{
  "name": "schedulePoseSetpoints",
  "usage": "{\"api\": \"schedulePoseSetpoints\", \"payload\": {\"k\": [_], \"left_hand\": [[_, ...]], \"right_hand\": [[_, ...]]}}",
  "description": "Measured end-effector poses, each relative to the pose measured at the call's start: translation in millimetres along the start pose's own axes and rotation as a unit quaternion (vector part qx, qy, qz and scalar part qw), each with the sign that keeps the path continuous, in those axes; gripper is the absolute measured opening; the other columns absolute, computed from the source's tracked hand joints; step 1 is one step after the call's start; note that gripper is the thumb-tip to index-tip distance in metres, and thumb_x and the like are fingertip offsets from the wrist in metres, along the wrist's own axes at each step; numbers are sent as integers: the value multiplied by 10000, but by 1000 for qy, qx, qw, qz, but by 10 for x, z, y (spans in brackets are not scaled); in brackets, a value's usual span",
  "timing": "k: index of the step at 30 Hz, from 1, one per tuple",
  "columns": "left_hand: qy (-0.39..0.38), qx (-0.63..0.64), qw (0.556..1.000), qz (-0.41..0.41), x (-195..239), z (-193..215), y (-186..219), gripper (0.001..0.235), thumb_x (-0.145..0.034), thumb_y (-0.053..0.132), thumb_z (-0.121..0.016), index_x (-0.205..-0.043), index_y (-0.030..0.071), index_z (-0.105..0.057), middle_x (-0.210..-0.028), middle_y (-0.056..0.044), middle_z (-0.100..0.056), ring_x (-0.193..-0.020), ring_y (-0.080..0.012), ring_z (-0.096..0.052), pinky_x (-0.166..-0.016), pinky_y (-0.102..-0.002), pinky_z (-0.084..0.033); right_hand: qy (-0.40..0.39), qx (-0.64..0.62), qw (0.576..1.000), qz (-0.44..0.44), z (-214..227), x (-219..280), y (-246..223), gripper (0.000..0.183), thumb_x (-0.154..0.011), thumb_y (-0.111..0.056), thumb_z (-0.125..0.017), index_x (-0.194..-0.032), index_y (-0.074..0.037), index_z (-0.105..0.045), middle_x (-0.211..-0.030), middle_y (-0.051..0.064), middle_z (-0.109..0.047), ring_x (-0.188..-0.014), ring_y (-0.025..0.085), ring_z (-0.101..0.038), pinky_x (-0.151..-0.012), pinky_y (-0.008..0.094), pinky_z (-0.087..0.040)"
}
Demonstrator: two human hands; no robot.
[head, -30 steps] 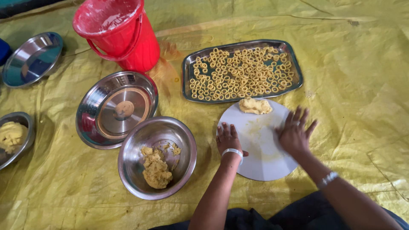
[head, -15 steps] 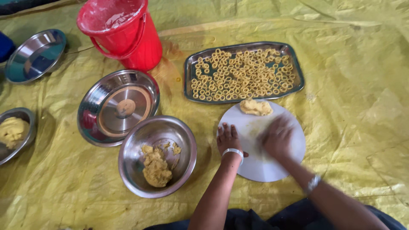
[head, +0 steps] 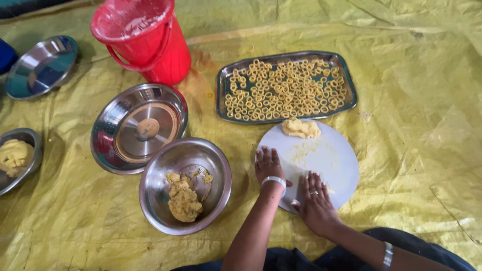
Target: The person rolls small pieces of dough into thin ropes on a white board, then joins the ends to form rings and places them on a metal tray. The person repeats this process multiple times.
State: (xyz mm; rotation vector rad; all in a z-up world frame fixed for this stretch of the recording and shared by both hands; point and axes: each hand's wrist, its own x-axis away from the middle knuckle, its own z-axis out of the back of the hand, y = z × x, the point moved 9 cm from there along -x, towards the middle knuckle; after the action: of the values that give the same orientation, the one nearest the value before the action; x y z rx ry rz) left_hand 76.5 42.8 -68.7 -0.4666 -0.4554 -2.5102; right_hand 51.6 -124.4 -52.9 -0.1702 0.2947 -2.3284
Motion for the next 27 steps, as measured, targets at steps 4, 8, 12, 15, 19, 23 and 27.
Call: {"api": "schedulePoseSetpoints", "payload": {"k": [4, 8, 12, 15, 19, 23, 27], "left_hand": [[49, 12, 999, -21, 92, 109, 20, 1397, -623, 498, -957, -1653, 178, -70, -1737, -118, 26, -1588, -354, 32, -1264, -477, -122], [34, 7, 999, -14, 87, 231, 12, 1392, -630, 495, -957, -1650, 185, -62, -1735, -108, 33, -1587, -350, 36, -1263, -466, -130], [41, -5, 999, -10, 124, 242, 49, 1398, -629, 498, -960, -1659, 175, -73, -1737, -119, 18, -1588, -352, 13, -1268, -470, -142], [25, -16, 1000, 9, 131, 232, 51, 1416, -621, 499, -967, -1660, 183, -57, -1738, -115, 38, -1585, -355, 20, -1255, -481, -151], [33, 1, 999, -4, 173, 256, 37, 1421, -609, 511, -966, -1654, 185, -60, -1737, -111, 35, -1591, -349, 25, -1267, -481, -135], [24, 3, 1000, -3, 206, 295, 24, 1420, -610, 503, -967, -1656, 201, -55, -1737, -101, 39, -1591, -337, 28, -1268, -470, -134], [5, -6, 1000, 10, 180, 325, 51, 1422, -623, 518, -960, -1654, 203, -33, -1734, -88, 56, -1592, -327, 43, -1272, -457, -129]], "right_hand": [[15, 200, 971, -129, 359, -684, 822, 967, -979, -606, -398, -1585, 93, -116, -1668, 307, -74, -1543, 496, -35, -1243, 584, -72], [182, 119, 953, -212, 1012, -1285, 1345, 987, -970, -608, -415, -1550, 143, -146, -1644, 339, -80, -1522, 532, -31, -1183, 634, -59], [77, 175, 969, -156, 692, -880, 735, 992, -976, -608, -409, -1584, 125, -132, -1663, 316, -62, -1528, 516, -50, -1269, 559, -75], [-77, 184, 978, -55, 212, -217, 39, 975, -953, -570, -458, -1558, 113, -115, -1640, 360, -32, -1522, 515, -23, -1218, 563, -84], [-125, 188, 974, -2, 112, 4, -153, 933, -979, -555, -445, -1566, 87, -107, -1643, 355, -13, -1522, 527, 0, -1222, 581, -87], [39, 173, 977, -117, 715, -699, 537, 909, -968, -545, -390, -1556, 87, -104, -1648, 292, -17, -1511, 459, 11, -1201, 577, -75], [93, 116, 976, -161, 779, -914, 814, 890, -1006, -558, -375, -1564, 94, -140, -1649, 302, -50, -1532, 459, 8, -1225, 551, -74]]}}
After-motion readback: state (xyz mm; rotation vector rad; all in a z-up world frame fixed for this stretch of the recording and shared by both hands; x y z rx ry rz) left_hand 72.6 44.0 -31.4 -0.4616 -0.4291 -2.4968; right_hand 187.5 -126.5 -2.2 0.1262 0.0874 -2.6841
